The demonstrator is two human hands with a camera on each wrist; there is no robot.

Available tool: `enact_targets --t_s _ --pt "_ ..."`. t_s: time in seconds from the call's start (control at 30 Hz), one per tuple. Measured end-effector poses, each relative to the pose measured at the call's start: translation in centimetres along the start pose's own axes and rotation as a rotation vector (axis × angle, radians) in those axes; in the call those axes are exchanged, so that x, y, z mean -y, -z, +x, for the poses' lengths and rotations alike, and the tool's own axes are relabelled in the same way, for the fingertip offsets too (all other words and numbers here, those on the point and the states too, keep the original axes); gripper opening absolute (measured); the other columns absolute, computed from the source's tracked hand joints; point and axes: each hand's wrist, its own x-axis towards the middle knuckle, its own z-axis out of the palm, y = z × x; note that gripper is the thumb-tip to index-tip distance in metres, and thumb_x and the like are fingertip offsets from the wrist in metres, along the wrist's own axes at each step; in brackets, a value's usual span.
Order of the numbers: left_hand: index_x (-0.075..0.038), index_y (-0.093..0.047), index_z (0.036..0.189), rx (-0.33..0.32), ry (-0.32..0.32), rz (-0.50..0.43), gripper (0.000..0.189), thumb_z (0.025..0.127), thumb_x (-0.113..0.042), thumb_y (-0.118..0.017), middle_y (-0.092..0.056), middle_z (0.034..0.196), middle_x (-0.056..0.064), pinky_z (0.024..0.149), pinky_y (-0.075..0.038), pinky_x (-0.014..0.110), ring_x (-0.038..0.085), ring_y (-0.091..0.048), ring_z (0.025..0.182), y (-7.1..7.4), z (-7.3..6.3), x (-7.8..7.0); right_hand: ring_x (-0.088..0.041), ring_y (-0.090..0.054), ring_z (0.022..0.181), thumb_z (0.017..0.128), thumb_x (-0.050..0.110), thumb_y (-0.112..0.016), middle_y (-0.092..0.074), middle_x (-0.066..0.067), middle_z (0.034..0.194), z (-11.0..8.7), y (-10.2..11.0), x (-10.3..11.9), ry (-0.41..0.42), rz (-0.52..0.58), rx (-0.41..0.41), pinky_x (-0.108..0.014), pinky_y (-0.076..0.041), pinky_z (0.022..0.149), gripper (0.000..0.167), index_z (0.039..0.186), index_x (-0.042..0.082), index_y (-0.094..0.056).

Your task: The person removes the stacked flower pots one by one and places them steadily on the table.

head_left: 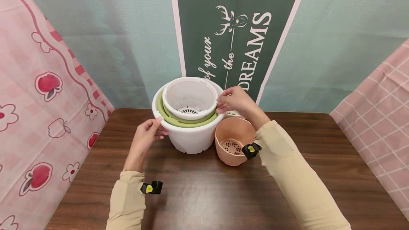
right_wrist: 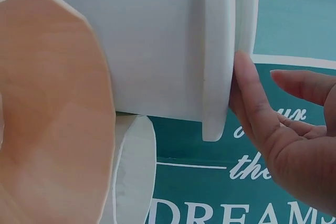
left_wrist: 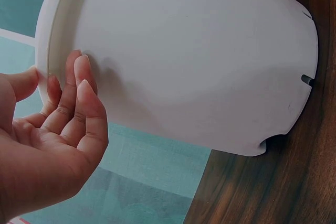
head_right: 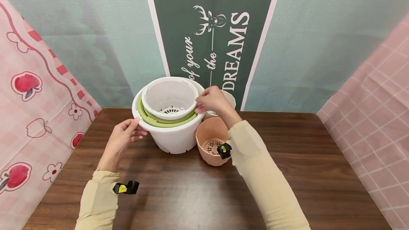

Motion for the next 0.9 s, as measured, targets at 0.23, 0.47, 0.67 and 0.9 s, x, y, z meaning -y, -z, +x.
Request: enact_targets --t_s 0.23,0.47,0.67,0.9 --pt "0.004 -0.052 0.096 0.002 -0.002 -0.003 0.035 0.095 -0.030 -0.050 -0.063 0.073 0.003 0.061 -0.050 0.021 0.009 -0.061 0.067 0.0 0.0 0.0 -0.015 -0.064 0.061 0.090 0.003 -0.055 -0.062 -0.022 0.086 0.6 -0.3 -0.3 -0.006 -0.042 -0.037 -0.029 -0.054 0.065 0.026 0.111 -0.011 -0.051" --pt "0.004 -0.052 0.096 0.004 -0.005 -0.011 0.035 0.094 -0.030 -0.050 -0.063 0.073 0.002 0.062 -0.050 0.021 0.009 -0.061 0.067 0.1 0.0 0.0 -0.014 -0.064 0.060 0.089 0.010 -0.059 -0.063 -0.020 0.088 0.8 -0.6 -0.6 -0.015 -0.109 -0.095 -0.029 -0.054 0.066 0.032 0.116 -0.004 -0.048" --pt "0.004 -0.052 0.095 0.004 -0.008 -0.013 0.034 0.094 -0.030 -0.050 -0.063 0.072 0.002 0.062 -0.050 0.021 0.009 -0.061 0.067 0.2 -0.1 0.0 -0.012 -0.063 0.057 0.089 0.009 -0.059 -0.063 -0.019 0.086 0.7 -1.1 -0.5 -0.003 -0.123 -0.111 -0.033 -0.054 0.069 0.031 0.114 -0.005 -0.048" --pt "0.004 -0.052 0.095 0.010 -0.008 -0.020 0.033 0.095 -0.029 -0.050 -0.063 0.071 0.002 0.061 -0.050 0.021 0.009 -0.061 0.067 0.2 -0.1 0.1 -0.010 -0.060 0.053 0.088 0.007 -0.060 -0.062 -0.018 0.082 0.5 -1.4 -0.5 0.009 -0.111 -0.136 -0.032 -0.054 0.066 0.032 0.113 -0.007 -0.046"
